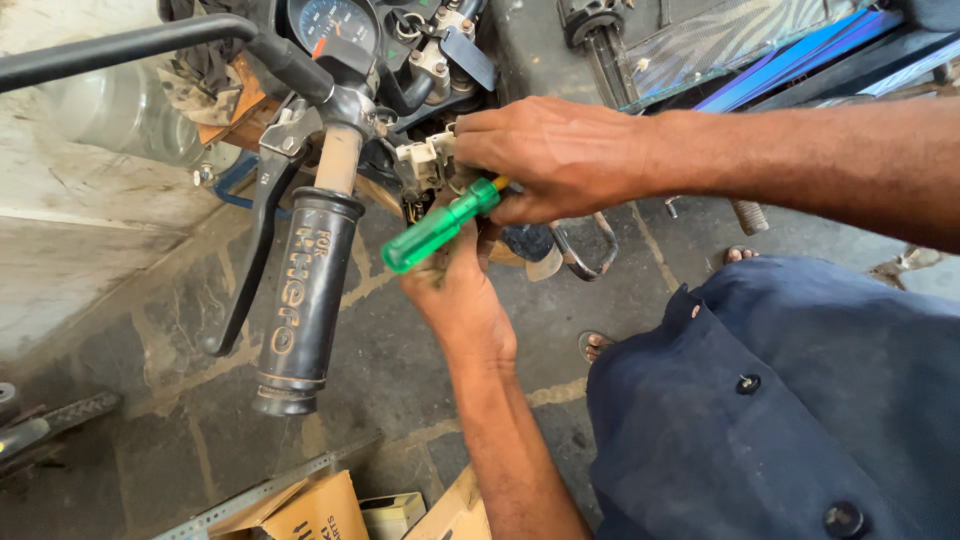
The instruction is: The person uses a screwdriver to adjust and tighten screws on a motorcycle's handlebar switch assembly. They manipulate the wires and the plastic housing of the switch, occasionally placing the tool on the motorcycle seat.
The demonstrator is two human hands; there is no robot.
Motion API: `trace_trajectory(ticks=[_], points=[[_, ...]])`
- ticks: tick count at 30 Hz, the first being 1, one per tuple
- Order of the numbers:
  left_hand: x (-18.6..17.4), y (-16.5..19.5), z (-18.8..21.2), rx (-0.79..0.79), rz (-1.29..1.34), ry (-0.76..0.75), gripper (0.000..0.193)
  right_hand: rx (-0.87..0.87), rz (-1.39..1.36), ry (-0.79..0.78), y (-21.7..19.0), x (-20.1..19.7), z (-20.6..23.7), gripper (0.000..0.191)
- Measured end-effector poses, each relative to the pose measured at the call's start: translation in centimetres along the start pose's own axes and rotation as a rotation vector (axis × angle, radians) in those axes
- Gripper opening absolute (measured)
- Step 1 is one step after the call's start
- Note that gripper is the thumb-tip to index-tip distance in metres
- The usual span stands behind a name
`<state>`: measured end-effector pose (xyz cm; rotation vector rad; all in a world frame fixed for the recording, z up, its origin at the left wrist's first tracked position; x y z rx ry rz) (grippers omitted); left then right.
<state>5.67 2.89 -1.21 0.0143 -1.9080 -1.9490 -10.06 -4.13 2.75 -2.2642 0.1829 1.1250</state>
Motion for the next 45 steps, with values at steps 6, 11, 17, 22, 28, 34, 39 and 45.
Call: trace_trajectory(ticks=[6, 11, 17, 22, 28, 34, 39, 45], points=[[-0.3, 0.5, -0.1, -0.077, 0.07, -0.082, 0.033, -0.172, 0.221, -0.232, 0.7, -0.5, -0.4, 0.045], [-0.8, 0.2, 0.1, -0.102, 0.195, -0.147, 0.035, -0.261, 0.237, -0.206, 0.5, -0.9, -0.7, 0.042], [-1.1, -0.2, 0.3, 0.002, 0.244, -0.156, 0.025, -0.106, -0.172, 0.098, -0.7, -0.7, 0.1, 0.028], [-1.5, -0.4, -0.1, -0.018, 0.234, -0.103, 0.025, -0.066, -0.086, 0.083, -0.3, -0.9, -0.4, 0.027], [-1.3, -0.2, 0.3, 0.044, 0.104, -0.115, 0.023, -0.134, -0.073, -0.022, -0.8, -2.0, -0.1, 0.03], [-1.4, 0.2, -0.1, 0.02, 0.056, -0.108, 0.026, -0.168, -0.081, -0.06, -0.7, -1.8, -0.8, 0.023], [-1.3, 0.5, 0.0, 0.031, 0.04, -0.133, 0.03, -0.095, -0.06, -0.072, -0.6, -1.5, -0.6, 0.019], [-0.9, 0.6, 0.0, 0.017, -0.036, -0.083, 0.031, -0.056, 0.1, -0.082, -1.1, -1.5, -0.6, 0.023]])
Point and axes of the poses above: each hand's wrist, its own z-axis away from the middle knuckle, its own x-axis out of the palm, y = z × x, the point moved 2 cm from there along -z, towards the middle knuckle, and after that the axes turned 2 degrees about z, right-handed, at the moved point
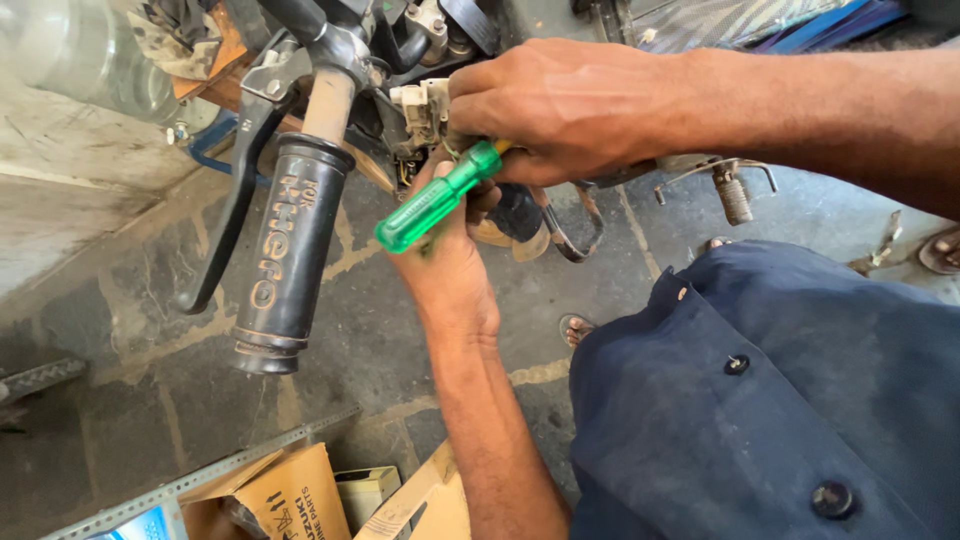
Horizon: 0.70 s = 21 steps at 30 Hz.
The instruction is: The person uses a screwdriver to adjust and tighten screws on a motorcycle's handlebar switch assembly. They manipulate the wires and the plastic housing of the switch, occasionally placing the tool on the motorcycle seat.
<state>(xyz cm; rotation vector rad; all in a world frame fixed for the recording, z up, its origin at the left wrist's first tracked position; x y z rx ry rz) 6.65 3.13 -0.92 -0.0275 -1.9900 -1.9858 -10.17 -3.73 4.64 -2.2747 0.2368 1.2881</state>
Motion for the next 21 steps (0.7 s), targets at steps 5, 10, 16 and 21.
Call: trace_trajectory(ticks=[5, 10, 16, 21], points=[[0.38, -0.16, 0.07, -0.034, 0.02, 0.012, 0.034, 0.03, 0.022, -0.027, -0.54, -0.24, 0.07, 0.022], [0.26, 0.13, 0.09, -0.025, -0.071, -0.007, 0.036, 0.069, 0.073, -0.103, -0.49, 0.27, -0.12, 0.026], [0.27, 0.36, 0.12, -0.042, -0.011, -0.051, 0.038, -0.022, -0.009, -0.046, -0.05, 0.32, -0.29, 0.037], [0.28, 0.51, -0.12, -0.053, -0.061, -0.036, 0.04, 0.046, 0.032, -0.117, 0.06, 0.3, -0.51, 0.041]])
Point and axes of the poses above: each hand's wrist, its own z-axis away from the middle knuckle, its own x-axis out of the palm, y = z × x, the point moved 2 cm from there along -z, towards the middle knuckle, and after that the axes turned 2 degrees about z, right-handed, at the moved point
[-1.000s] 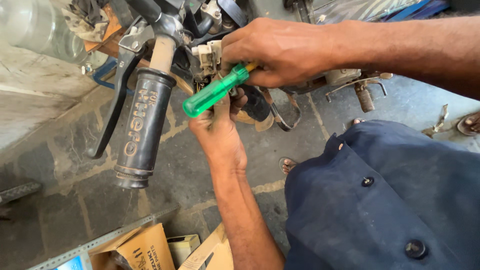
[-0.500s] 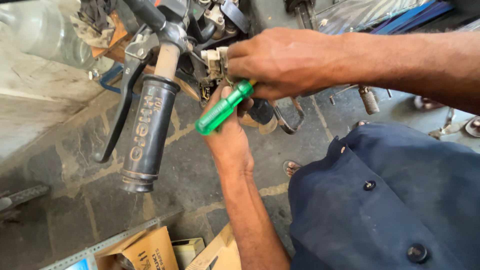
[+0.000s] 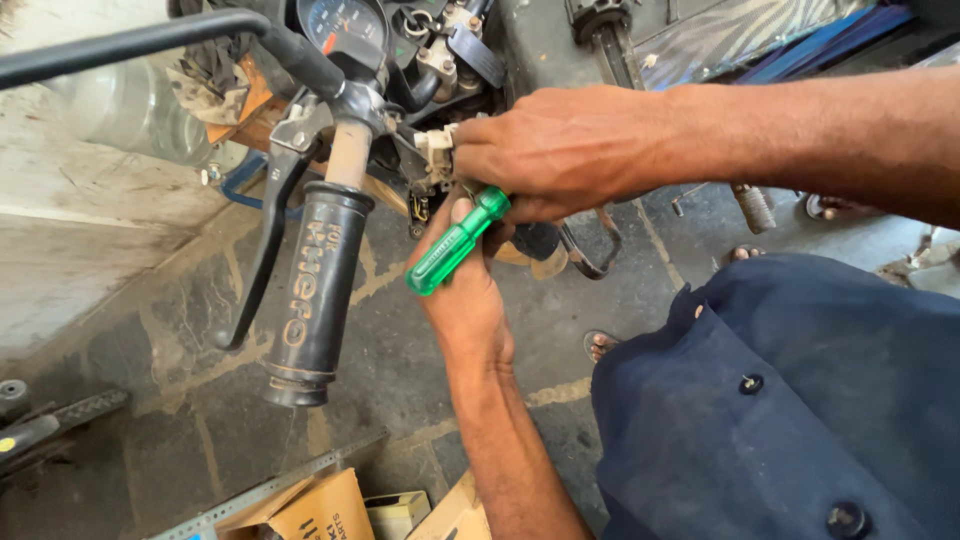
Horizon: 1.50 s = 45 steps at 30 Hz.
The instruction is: The person uses a screwdriver to adjust and tighten screws on a motorcycle's handlebar switch assembly. They manipulate the wires and the plastic housing of the switch, occasionally placing the tool on the motorcycle seat.
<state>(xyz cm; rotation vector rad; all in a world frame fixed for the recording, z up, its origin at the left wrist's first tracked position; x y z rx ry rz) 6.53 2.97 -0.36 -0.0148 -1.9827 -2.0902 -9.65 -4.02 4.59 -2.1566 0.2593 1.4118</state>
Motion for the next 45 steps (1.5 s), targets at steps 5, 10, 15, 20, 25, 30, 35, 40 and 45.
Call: trace_trajectory(ticks=[5, 10, 15, 20, 25, 30, 35, 40, 45], points=[[0.3, 0.3, 0.0, -0.001, -0.031, 0.007, 0.041, 0.059, 0.031, -0.025, -0.3, -0.2, 0.3, 0.029], [0.8, 0.4, 0.1, -0.052, 0.022, -0.007, 0.04, 0.006, -0.076, 0.06, 0.3, -0.7, 0.6, 0.028], [0.8, 0.1, -0.5, -0.024, 0.053, -0.028, 0.029, -0.016, -0.214, 0.138, 1.1, -0.9, 0.8, 0.032], [0.6, -0.3, -0.5, 0.029, 0.068, -0.04, 0.018, -0.092, -0.218, 0.207, 1.3, -1.2, 0.9, 0.033], [0.5, 0.1, -0.4, 0.031, 0.105, -0.035, 0.018, -0.025, -0.219, 0.198, 1.2, -0.8, 0.6, 0.028], [0.3, 0.8, 0.1, 0.077, 0.002, 0.001, 0.018, -0.056, -0.235, 0.266, 1.2, -0.4, 0.8, 0.025], [0.2, 0.8, 0.4, 0.065, 0.049, -0.026, 0.023, -0.041, -0.355, 0.36, 1.1, 0.1, 1.4, 0.026], [0.3, 0.3, 0.5, 0.057, 0.132, -0.06, 0.025, -0.012, -0.405, 0.358, 0.7, 0.2, 1.5, 0.026], [0.0, 0.4, 0.9, 0.043, 0.102, -0.106, 0.031, -0.036, -0.425, 0.304, 0.5, -0.2, 1.2, 0.027]])
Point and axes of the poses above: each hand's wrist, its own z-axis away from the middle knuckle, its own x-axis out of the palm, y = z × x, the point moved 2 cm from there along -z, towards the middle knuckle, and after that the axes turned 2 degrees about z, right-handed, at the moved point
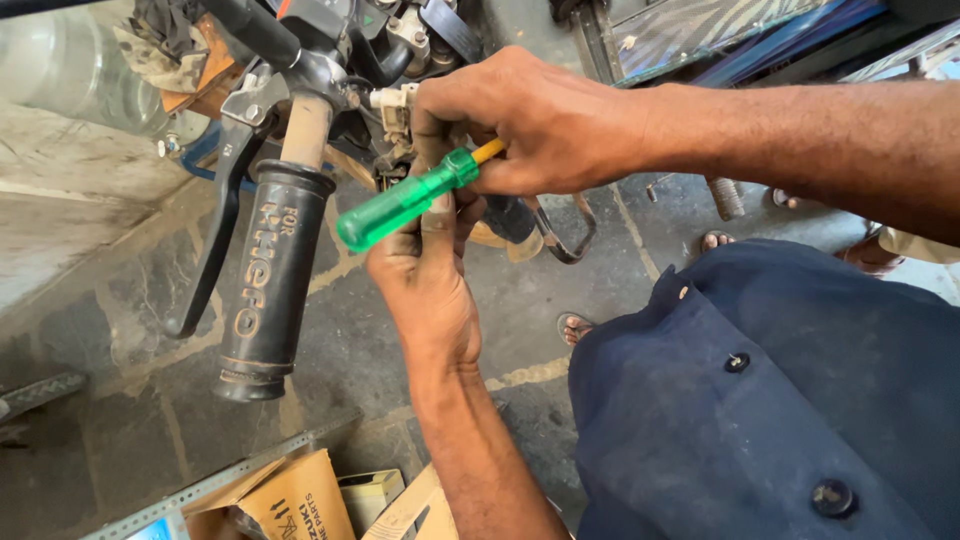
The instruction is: The person uses a screwdriver to adjust and tighten screws on a motorcycle's handlebar switch assembly. They manipulate the wires and the plastic housing of the switch, occasionally placing the tool on the motorcycle seat.
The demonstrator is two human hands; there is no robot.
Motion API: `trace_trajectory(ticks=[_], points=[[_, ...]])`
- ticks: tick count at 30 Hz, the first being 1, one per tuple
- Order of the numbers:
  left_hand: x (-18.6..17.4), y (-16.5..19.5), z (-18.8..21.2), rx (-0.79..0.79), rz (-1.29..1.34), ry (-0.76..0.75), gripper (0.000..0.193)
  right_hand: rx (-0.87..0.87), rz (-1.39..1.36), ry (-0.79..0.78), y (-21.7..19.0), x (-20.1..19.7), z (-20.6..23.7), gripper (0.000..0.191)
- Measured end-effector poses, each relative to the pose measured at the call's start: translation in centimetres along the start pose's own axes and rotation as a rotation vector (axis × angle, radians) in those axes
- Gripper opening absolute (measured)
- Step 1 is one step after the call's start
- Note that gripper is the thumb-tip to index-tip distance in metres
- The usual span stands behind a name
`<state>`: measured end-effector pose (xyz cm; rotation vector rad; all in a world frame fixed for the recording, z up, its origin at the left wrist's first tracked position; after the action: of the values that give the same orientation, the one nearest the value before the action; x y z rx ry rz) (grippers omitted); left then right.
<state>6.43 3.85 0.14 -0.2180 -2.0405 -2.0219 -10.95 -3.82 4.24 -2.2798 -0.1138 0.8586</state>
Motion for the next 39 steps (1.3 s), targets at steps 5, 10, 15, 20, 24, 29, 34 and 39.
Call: trace_trajectory(ticks=[5, 10, 15, 20, 24, 29, 34, 39], points=[[0.0, 0.3, 0.2, -0.026, 0.037, -0.056, 0.048, -0.068, 0.096, -0.075, -0.5, 0.4, -0.5, 0.04], [0.3, -0.6, 0.3, -0.051, 0.167, 0.033, 0.048, -0.003, 0.299, -0.197, -0.7, 1.4, -0.5, 0.038], [0.7, -1.8, 0.0, -0.058, 0.25, 0.056, 0.043, -0.072, 0.399, -0.2, -0.9, 1.4, -0.2, 0.036], [1.0, -2.3, -0.1, -0.062, 0.303, 0.037, 0.037, -0.041, 0.337, -0.192, -0.7, 1.2, 0.1, 0.038], [1.1, -1.9, -0.1, -0.018, 0.306, 0.032, 0.039, 0.017, 0.133, -0.034, -0.5, 0.8, 0.4, 0.044], [1.8, -1.4, 0.2, -0.008, 0.348, 0.004, 0.048, -0.001, 0.016, 0.077, -0.4, 0.3, 0.7, 0.049], [1.8, -1.1, 0.2, -0.015, 0.297, 0.001, 0.052, 0.042, 0.054, -0.032, -0.5, -0.1, 0.4, 0.051], [1.2, -1.4, -0.1, -0.013, 0.256, 0.009, 0.054, -0.021, 0.149, -0.035, -0.8, 0.0, 0.0, 0.046]])
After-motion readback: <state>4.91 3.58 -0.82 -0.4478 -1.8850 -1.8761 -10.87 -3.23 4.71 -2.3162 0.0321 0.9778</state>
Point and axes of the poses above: each hand's wrist, its own z-axis away from the middle knuckle, its own x-axis out of the palm, y = z × x, the point moved 2 cm from there along -z, towards the middle knuckle, and after that the axes turned 2 degrees about z, right-handed, at the moved point
